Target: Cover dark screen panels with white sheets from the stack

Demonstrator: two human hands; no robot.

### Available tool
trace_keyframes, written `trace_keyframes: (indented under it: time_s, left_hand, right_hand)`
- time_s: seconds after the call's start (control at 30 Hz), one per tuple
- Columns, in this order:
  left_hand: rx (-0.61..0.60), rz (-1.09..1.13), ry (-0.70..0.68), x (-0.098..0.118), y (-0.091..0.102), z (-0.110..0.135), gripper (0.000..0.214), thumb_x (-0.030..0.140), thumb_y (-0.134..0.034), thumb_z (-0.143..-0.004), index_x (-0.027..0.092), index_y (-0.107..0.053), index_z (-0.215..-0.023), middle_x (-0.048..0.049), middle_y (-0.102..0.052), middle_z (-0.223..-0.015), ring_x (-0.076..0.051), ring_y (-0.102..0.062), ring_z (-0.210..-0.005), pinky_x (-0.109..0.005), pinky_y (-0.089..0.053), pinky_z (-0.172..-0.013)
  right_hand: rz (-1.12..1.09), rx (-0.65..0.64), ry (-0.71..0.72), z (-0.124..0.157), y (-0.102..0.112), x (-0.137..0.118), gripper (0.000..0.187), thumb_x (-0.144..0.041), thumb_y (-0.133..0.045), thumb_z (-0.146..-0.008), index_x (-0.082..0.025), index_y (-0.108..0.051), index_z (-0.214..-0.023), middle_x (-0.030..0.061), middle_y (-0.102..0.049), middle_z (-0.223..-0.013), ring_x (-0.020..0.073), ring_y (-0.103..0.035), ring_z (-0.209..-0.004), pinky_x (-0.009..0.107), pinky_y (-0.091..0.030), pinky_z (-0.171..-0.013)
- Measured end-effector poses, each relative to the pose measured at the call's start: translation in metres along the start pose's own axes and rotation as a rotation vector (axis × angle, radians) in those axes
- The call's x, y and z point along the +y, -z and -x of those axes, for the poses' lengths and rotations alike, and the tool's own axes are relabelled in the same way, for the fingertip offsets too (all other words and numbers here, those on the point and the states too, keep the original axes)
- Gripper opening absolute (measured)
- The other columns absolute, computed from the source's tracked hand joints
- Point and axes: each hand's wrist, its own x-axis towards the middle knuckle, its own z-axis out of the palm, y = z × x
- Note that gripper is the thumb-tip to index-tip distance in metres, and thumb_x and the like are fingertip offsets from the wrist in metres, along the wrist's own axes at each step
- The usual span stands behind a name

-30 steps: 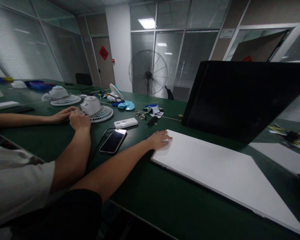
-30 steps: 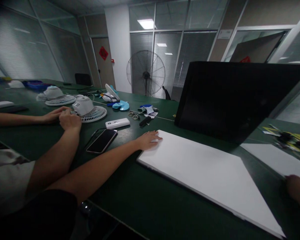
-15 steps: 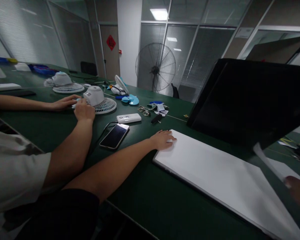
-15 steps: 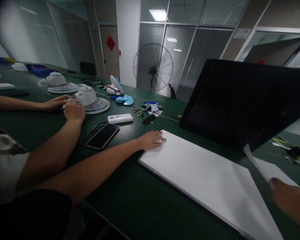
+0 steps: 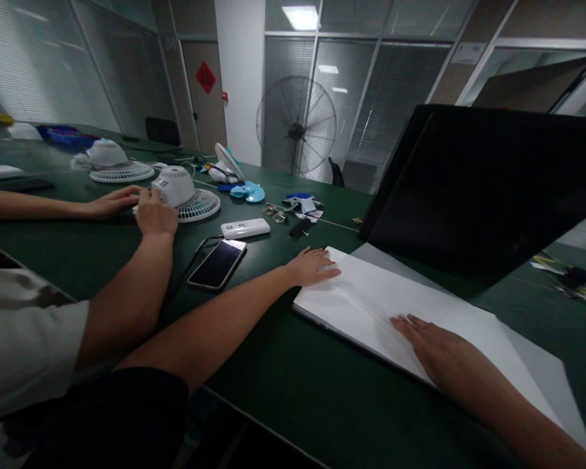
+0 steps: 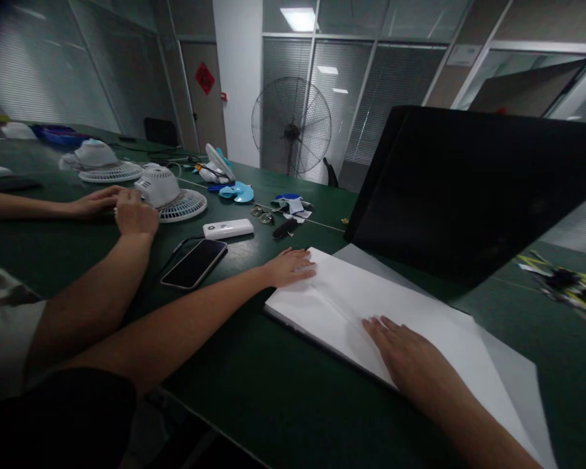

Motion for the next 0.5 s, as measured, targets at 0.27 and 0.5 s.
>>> trace_keyframes:
  time_s: [0.27,0.5]
  left_hand:
    - [0.029,0.08,0.043,-0.006,-0.002,-0.005,0.072,0.064,-0.015,-0.109,0.024,-0.066,-0.139,-0.0088,-0.047,-0.162,-0.032,-0.039,-0.153,-0.058,-0.022,-0.127]
    - [0.021,0.143,0.064,-0.011,-0.003,-0.01,0.07,0.065,-0.019,-0.108,0.021,-0.053,-0.152,-0.0089,-0.043,-0.164,-0.033,-0.038,-0.154,-0.059,-0.02,-0.128]
  right_hand:
    - [-0.048,-0.042,0.075,0.011,0.004,0.004,0.06,-0.026,-0.049,-0.096,-0.03,-0.051,-0.156,0.0098,-0.059,-0.146,0.0317,-0.066,-0.124,0.057,-0.057,-0.102]
    - [-0.041,-0.047,0.182,0.012,0.017,-0.01,0.065,-0.015,-0.047,-0.093,-0.028,-0.051,-0.156,0.0088,-0.054,-0.151,0.0287,-0.06,-0.133,0.055,-0.053,-0.109]
